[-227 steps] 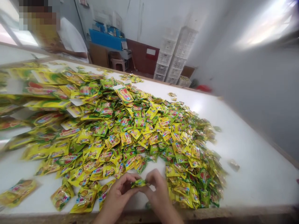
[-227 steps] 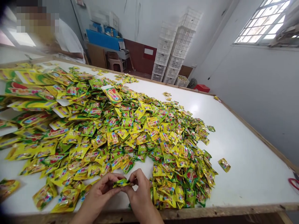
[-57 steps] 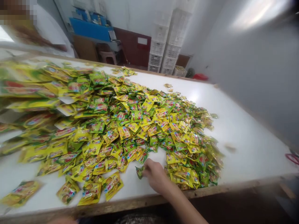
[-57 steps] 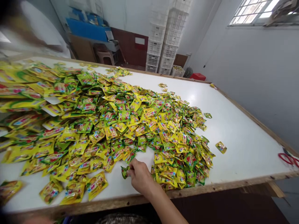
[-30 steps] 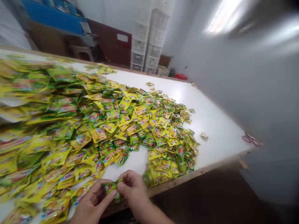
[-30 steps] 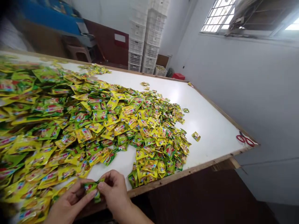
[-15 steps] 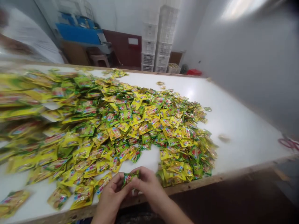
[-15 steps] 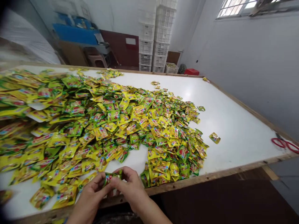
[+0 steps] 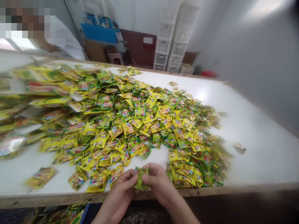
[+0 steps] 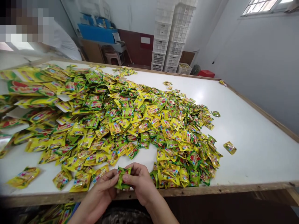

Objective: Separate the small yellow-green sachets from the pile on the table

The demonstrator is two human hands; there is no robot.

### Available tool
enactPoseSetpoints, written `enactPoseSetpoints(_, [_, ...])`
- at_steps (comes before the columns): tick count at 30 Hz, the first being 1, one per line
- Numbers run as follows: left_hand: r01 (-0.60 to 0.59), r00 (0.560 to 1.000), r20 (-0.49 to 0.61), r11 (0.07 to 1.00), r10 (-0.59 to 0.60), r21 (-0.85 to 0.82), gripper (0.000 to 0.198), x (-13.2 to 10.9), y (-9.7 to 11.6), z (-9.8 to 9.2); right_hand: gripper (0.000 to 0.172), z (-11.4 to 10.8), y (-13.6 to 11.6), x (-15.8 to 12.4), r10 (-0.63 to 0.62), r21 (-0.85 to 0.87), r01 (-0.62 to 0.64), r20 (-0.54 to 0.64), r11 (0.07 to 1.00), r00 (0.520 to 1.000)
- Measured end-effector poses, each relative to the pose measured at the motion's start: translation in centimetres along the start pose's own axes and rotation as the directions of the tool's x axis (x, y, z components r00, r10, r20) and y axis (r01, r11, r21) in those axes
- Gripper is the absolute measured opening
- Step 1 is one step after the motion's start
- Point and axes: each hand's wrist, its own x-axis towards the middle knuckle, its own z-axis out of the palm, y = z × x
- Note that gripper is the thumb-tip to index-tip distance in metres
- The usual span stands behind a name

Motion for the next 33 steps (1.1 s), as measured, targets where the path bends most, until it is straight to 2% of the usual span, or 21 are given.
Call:
enactPoseSetpoints(2, [-0.015, 1.0, -0.006, 0.999, 0.016, 0.05, 0.016, 0.2, -0.3, -0.2, 0.033, 0.0, 0.2, -0.1, 0.008, 0.004, -0.008, -0.004, 1.0, 1.0])
enactPoseSetpoints(4, [-0.125, 0.989, -0.035, 0.948, 0.141, 0.291, 0.016, 0.5, -0.7, -0.3, 0.028, 0.1, 0.5, -0.2, -0.087, -0.147, 0.079, -0.051, 0.986, 0.995])
enactPoseSetpoints(6, [-0.244, 0.954, -0.012, 0.798, 0.3, 0.551, 0.015, 0.5, -1.1, -0.3, 0.02, 0.4, 0.9, -0.3, -0.201, -0.3, 0.165, -0.094, 0.94, 0.975])
enactPoseSetpoints(7, [-0.295, 0.929, 0.019, 0.707, 0.37, 0.643, 0.015, 0.4, -1.4, -0.4, 0.018, 0.5, 1.1, -0.3, -0.224, -0.324, 0.176, -0.118, 0.93, 0.967])
enactPoseSetpoints(9, [-0.353, 0.888, 0.077, 0.563, 0.453, 0.747, 0.015, 0.0, -1.8, -0.7, 0.018, 0.7, 1.5, -0.4, -0.191, -0.27, 0.139, -0.175, 0.953, 0.966])
enactPoseSetpoints(12, [-0.389, 0.876, 0.173, 0.449, 0.45, 0.804, 0.014, -0.7, -1.8, -1.8, 0.022, 0.3, 1.9, -0.2, -0.155, -0.249, 0.099, -0.218, 0.963, 0.963])
enactPoseSetpoints(15, [-0.445, 0.85, 0.286, 0.31, 0.442, 0.84, 0.021, 0.2, -1.0, -3.1, 0.02, -1.2, 1.6, 0.2, -0.246, -0.443, 0.142, -0.186, 0.885, 0.951])
enactPoseSetpoints(17, [-0.492, 0.808, 0.389, 0.142, 0.443, 0.859, 0.029, 2.0, -0.4, -3.6, 0.02, -2.4, 0.9, 0.6, -0.269, -0.513, 0.138, -0.188, 0.847, 0.945])
enactPoseSetpoints(19, [-0.51, 0.772, 0.483, -0.052, 0.412, 0.859, 0.041, 4.2, 0.0, -3.3, 0.027, -3.6, 0.1, 0.8, -0.259, -0.501, 0.112, -0.234, 0.858, 0.937])
enactPoseSetpoints(21, [-0.498, 0.761, 0.537, -0.202, 0.365, 0.843, 0.052, 5.9, -0.2, -2.6, 0.029, -4.5, -0.7, 0.9, -0.238, -0.435, 0.098, -0.28, 0.895, 0.93])
enactPoseSetpoints(22, [-0.497, 0.761, 0.555, -0.248, 0.336, 0.832, 0.054, 6.3, -0.4, -2.2, 0.029, -4.8, -0.9, 0.8, -0.224, -0.395, 0.095, -0.297, 0.914, 0.928])
enactPoseSetpoints(24, [-0.54, 0.757, 0.598, -0.263, 0.264, 0.799, 0.056, 5.9, -1.0, -1.5, 0.032, -5.2, -1.3, 0.7, -0.184, -0.305, 0.082, -0.324, 0.949, 0.928])
enactPoseSetpoints(25, [-0.583, 0.747, 0.626, -0.233, 0.223, 0.778, 0.056, 5.3, -1.3, -1.3, 0.033, -5.3, -1.4, 0.6, -0.17, -0.265, 0.079, -0.343, 0.961, 0.924])
enactPoseSetpoints(27, [-0.656, 0.727, 0.665, -0.113, 0.173, 0.746, 0.054, 3.8, -1.7, -1.3, 0.035, -5.3, -1.5, 0.5, -0.165, -0.219, 0.083, -0.389, 0.972, 0.907])
enactPoseSetpoints(29, [-0.659, 0.739, 0.64, 0.031, 0.212, 0.751, 0.044, 2.7, -1.8, -1.5, 0.033, -5.1, -1.9, 0.5, -0.187, -0.217, 0.104, -0.407, 0.971, 0.894])
enactPoseSetpoints(31, [-0.558, 0.802, 0.49, 0.136, 0.343, 0.819, 0.03, 2.5, -1.8, -1.9, 0.031, -4.9, -2.5, 0.7, -0.233, -0.259, 0.139, -0.381, 0.956, 0.895])
enactPoseSetpoints(32, [-0.475, 0.828, 0.372, 0.173, 0.42, 0.863, 0.025, 2.8, -1.6, -2.0, 0.03, -4.9, -2.9, 0.8, -0.261, -0.293, 0.157, -0.357, 0.943, 0.897])
enactPoseSetpoints(33, [-0.391, 0.836, 0.257, 0.198, 0.485, 0.899, 0.022, 3.2, -1.4, -2.1, 0.029, -4.8, -3.2, 0.9, -0.29, -0.331, 0.178, -0.331, 0.927, 0.898])
